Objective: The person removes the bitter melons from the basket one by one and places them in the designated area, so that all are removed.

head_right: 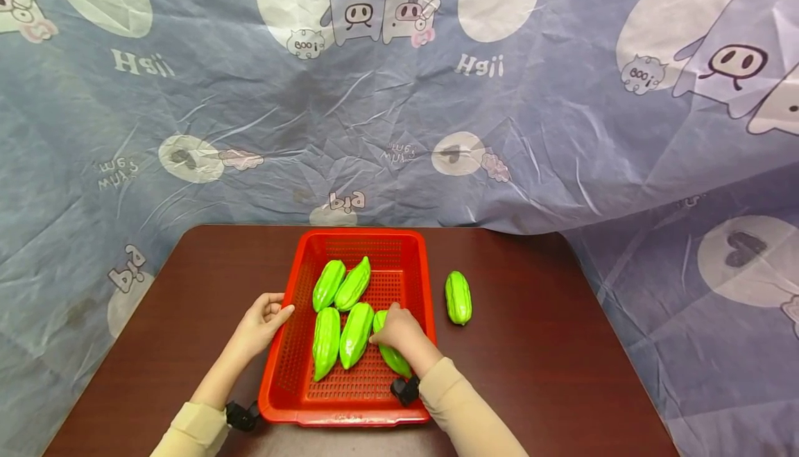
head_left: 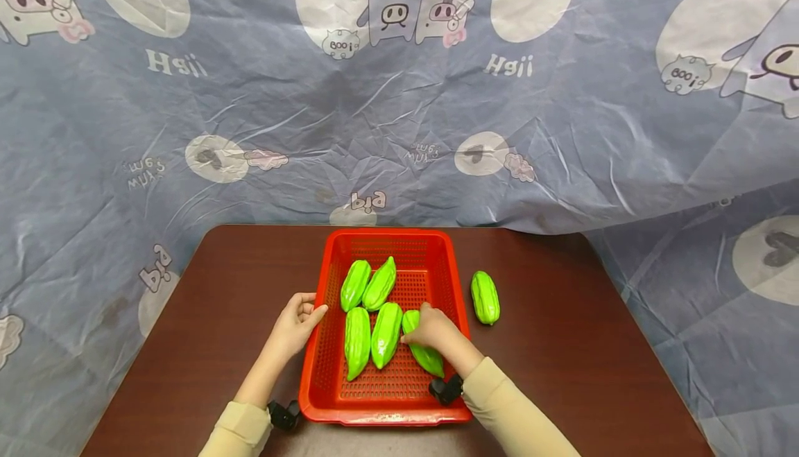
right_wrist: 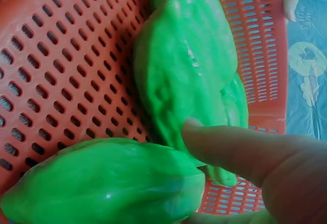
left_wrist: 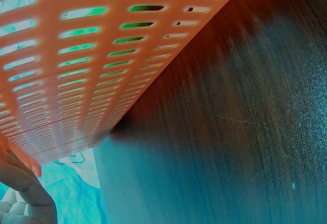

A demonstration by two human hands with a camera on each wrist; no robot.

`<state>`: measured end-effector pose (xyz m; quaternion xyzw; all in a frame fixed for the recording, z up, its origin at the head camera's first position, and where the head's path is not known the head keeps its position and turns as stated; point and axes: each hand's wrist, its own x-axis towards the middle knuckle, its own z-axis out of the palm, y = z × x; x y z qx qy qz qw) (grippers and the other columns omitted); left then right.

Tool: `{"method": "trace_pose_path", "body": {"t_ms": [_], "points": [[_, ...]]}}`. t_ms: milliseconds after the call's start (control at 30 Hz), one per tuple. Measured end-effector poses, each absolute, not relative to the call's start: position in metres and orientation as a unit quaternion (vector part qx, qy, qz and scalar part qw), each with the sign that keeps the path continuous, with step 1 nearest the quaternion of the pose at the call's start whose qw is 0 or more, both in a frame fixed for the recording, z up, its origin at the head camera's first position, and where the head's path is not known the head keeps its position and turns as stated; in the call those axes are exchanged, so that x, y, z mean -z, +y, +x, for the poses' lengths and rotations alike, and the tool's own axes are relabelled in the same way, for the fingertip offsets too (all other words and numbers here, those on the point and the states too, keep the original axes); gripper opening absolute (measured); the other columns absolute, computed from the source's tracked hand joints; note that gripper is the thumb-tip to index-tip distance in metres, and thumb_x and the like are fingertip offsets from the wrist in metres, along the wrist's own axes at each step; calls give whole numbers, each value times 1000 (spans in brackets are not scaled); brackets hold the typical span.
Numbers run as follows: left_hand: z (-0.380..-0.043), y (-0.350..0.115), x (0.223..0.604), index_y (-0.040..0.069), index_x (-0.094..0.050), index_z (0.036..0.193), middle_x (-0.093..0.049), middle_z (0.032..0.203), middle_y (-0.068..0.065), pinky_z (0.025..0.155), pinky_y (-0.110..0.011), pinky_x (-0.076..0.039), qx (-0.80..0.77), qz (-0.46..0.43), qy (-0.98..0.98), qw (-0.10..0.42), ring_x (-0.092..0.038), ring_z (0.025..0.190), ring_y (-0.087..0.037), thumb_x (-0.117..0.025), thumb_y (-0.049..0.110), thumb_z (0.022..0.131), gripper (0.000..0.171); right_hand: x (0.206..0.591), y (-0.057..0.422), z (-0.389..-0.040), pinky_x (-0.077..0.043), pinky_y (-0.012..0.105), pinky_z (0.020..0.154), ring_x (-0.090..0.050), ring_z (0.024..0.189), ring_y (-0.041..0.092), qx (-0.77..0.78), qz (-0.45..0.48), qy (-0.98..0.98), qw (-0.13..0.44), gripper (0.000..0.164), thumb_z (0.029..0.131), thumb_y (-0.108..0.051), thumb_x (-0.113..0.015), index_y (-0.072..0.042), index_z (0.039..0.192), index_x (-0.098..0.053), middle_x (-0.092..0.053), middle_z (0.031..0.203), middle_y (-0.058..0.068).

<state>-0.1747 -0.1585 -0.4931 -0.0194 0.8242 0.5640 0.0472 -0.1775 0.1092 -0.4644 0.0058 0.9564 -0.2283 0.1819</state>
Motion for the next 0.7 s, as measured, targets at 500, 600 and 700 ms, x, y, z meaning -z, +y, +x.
{"method": "trace_pose_path", "body": {"t_ms": [500, 600, 700], "points": [[-173, -159, 490, -6, -48, 129, -61, 93, -12, 62, -22, -47, -563, -17, 825, 48, -54, 71, -11, -62, 17, 98, 41, 471, 108, -177, -53, 45, 88, -64, 104, 40, 219, 23, 960, 174, 80, 75, -20, -87, 11, 134, -44, -63, 112, 29], [-172, -159, 490, -6, -48, 129, -61, 93, -12, 62, -22, -46, -562, -16, 826, 46, -54, 72, -11, -62, 17, 98, 41, 471, 109, -176, -53, 45, 85, -64, 101, 39, 224, 23, 961, 163, 77, 74, -21, -87, 11, 131, -46, -64, 109, 28], [-173, -159, 491, -6, -49, 128, -62, 93, -13, 63, -22, -47, -561, -16, 826, 44, -55, 72, -11, -62, 17, 98, 40, 468, 111, -176, -53, 45, 83, -65, 97, 38, 235, 19, 961, 146, 72, 73, -20, -87, 10, 126, -49, -65, 104, 26]]}}
